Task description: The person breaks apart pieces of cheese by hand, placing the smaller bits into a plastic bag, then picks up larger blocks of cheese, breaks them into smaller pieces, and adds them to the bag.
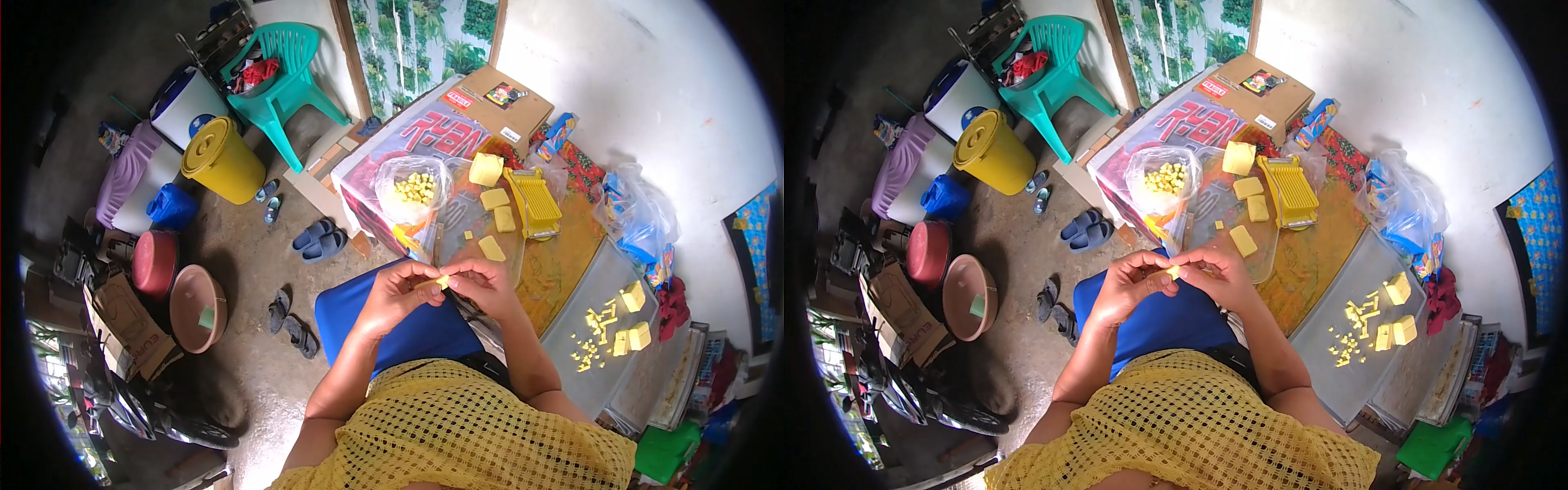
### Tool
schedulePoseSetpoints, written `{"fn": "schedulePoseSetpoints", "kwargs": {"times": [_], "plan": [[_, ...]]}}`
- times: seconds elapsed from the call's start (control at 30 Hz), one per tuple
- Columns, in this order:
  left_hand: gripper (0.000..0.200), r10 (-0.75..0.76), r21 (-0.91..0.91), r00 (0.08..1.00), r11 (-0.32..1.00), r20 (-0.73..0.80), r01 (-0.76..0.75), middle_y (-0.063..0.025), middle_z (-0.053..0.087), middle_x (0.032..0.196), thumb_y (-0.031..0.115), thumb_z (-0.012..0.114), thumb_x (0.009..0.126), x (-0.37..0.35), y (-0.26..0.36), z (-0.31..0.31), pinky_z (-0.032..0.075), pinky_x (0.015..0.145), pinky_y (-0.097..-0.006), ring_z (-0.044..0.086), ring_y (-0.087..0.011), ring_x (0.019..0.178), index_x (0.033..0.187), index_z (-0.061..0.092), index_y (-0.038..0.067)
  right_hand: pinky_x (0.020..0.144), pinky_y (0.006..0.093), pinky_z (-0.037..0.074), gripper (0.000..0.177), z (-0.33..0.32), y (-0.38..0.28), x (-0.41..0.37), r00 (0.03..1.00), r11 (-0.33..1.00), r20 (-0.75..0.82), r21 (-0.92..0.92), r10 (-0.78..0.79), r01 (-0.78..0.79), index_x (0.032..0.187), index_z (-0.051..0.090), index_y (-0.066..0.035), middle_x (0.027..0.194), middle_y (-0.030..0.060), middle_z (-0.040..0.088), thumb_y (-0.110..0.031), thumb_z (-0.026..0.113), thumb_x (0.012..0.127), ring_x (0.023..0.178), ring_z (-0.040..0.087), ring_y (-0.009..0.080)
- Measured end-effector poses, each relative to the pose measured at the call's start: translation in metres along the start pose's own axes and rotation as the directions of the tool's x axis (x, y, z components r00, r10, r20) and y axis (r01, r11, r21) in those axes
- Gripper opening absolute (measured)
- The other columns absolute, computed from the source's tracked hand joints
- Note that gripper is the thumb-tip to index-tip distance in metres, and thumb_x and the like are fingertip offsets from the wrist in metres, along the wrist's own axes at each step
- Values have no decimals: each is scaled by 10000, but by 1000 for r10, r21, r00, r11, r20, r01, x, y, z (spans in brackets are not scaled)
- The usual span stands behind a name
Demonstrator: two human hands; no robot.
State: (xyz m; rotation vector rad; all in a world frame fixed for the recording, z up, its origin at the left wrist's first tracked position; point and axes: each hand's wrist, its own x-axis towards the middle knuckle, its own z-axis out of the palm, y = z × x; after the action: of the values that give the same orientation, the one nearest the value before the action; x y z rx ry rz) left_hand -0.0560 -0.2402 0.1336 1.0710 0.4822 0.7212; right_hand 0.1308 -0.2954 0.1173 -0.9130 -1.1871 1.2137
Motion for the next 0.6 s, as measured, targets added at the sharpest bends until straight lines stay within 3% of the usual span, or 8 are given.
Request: {"fn": "schedulePoseSetpoints", "kwargs": {"times": [0.27,0.37,0.5,0.6], "plan": [[215,-16,-33,998,999,-55,14,-120,632,932,-5,630,849,3,-4,3,555,692,-318,646,-179,760,1056,575,-23,725,234,481,192,0,-3,0,991,960,-10,-247,-136,129,1037,661,-11,911,44,660,0,623,849,806,599,77],[225,-16,-32,998,999,-54,14,-114,629,922,-4,635,846,3,-7,1,555,674,-317,643,-174,745,1062,574,-22,728,238,485,191,4,-5,0,995,987,-47,-137,-90,82,1040,654,-2,931,50,662,-4,617,852,813,602,81],[210,-19,-20,999,1000,-47,18,-108,627,913,4,607,867,4,-9,-2,556,659,-320,637,-167,727,1073,574,-19,732,249,503,221,5,-5,0,976,981,-157,147,151,-128,1094,620,8,959,59,661,-36,585,881,820,617,110],[208,-100,-192,990,978,-103,79,-104,627,909,46,578,884,5,-5,-1,556,665,-331,633,-170,728,1083,578,-13,747,262,529,234,-2,1,-1,952,917,-119,325,282,-231,1125,597,13,999,86,657,-58,546,908,844,635,136]]}}
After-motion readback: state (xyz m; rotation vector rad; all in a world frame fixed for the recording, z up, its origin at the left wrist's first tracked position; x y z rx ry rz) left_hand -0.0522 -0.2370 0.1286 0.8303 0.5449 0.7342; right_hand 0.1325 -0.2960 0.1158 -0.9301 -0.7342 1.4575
